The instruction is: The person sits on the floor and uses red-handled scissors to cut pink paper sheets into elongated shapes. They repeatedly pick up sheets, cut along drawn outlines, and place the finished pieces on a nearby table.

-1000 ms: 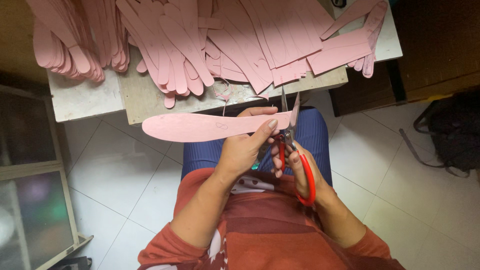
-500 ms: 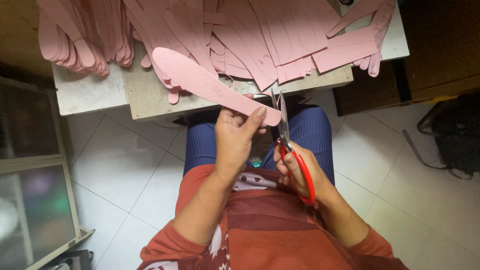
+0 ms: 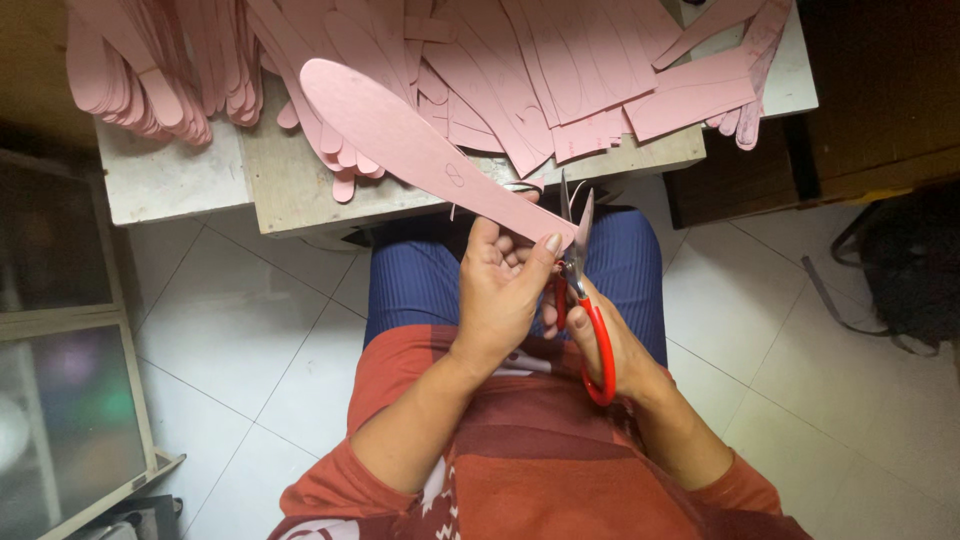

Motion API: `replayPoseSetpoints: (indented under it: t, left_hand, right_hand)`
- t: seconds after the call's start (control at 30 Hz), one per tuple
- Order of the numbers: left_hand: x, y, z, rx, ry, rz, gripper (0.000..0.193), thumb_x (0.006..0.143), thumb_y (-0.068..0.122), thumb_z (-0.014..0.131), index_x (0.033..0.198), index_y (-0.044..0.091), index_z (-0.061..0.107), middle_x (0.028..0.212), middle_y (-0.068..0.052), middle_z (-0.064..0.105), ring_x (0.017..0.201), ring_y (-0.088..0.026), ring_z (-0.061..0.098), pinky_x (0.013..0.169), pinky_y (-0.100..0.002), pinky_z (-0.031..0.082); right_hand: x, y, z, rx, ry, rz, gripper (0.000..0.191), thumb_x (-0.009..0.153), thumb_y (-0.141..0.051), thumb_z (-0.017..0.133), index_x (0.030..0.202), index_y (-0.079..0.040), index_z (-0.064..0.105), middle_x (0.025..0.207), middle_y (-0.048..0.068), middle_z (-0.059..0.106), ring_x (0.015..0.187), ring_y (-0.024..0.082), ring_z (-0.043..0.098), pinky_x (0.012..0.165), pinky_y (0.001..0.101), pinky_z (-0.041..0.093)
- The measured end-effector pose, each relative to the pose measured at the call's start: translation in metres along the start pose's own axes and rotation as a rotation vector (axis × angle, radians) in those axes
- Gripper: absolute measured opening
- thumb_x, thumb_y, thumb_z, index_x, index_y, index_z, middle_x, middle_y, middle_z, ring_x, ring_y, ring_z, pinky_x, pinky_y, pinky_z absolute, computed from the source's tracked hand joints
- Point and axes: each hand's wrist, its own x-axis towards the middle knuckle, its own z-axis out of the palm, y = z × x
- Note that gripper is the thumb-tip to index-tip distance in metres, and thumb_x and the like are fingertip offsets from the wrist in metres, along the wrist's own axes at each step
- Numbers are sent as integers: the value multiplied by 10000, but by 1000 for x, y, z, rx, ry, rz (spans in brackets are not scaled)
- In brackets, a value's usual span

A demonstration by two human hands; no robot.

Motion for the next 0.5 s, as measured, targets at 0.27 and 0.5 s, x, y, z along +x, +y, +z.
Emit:
replayPoseSetpoints:
  t: [0.27, 0.5]
  left_hand:
    - [-1, -1, -5, -30, -9, -44, 519, 984, 15, 637, 1459, 8, 431, 1017, -120, 674, 745, -90, 663, 539, -229, 568]
    - [6, 1, -13, 13, -67, -3, 588, 970, -35, 634, 1512, 6, 410, 1100, -100, 693, 905, -63, 664, 804, -205, 559]
  right_hand:
    - [-4, 8, 6, 24, 88, 28, 902, 965, -778, 369, 1340, 30, 511, 859, 30, 525, 744, 117, 511, 669, 271, 490]
    - [-8, 9, 2, 43, 86, 132, 820, 927, -789, 411, 1114, -4, 554, 780, 15, 502, 665, 99, 495, 609, 255, 493]
